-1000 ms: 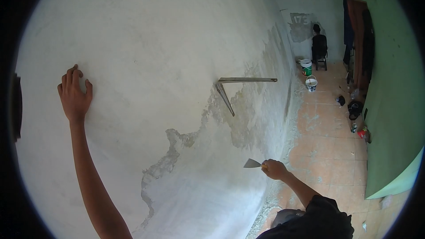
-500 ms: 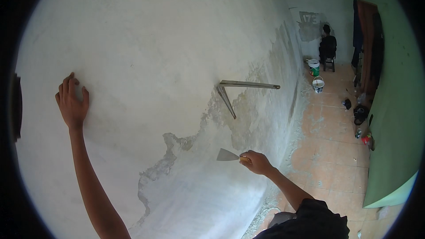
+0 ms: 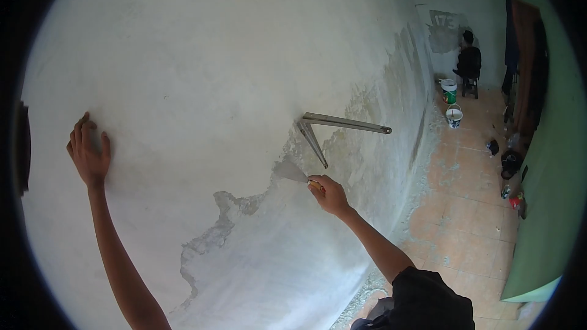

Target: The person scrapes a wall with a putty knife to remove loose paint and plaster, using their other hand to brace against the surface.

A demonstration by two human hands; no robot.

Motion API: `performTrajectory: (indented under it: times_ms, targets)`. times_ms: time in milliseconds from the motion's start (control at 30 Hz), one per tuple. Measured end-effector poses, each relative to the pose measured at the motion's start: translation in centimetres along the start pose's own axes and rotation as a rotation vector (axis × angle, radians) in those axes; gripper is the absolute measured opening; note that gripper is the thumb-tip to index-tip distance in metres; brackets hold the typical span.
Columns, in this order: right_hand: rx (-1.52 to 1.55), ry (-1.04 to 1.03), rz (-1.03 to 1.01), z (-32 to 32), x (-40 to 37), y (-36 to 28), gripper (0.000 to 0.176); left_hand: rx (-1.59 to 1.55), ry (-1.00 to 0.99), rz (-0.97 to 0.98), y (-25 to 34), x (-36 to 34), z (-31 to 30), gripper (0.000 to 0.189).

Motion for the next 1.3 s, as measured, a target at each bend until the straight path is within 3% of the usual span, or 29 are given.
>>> performTrajectory:
  times_ms: [67,700,767,1100,1300]
  targets:
    - [-0.052,-0.120,0.017,-0.4,0.0,0.6,0.021,0.002,0.016,-0.006,-0.4,0.0,0.4,0.025]
    - [-0.021,-0.089,-0.091,-0.2,1.4,2.6,0.020,0.030,-0.017,-0.028,-0.4,0.2,0.3,0.025]
    - [-0.061,-0.036,-0.184,-0.4,1.7,2.2,0.019,0.028,-0.007,-0.026,-0.8,0.4,0.3,0.025]
    - [-0.083,-0.058,-0.149,-0.8,1.0,2.6,0.016,0.034,-0.003,-0.023,-0.6,0.2,0.3,0.024]
    - [-0.075,-0.194,-0.187,0.1,3.9,-0.1,0.016,0.026,-0.024,-0.020,-1.0,0.0,0.6,0.025]
Point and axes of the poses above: each hand's wrist, its own x-axis towards the middle knuckle, its own z-axis out of the palm, y = z × x, the point moved 4 cm from there along x, towards the middle knuckle, and after that the axes turned 11 degrees about -z, right-handed, at the moved point
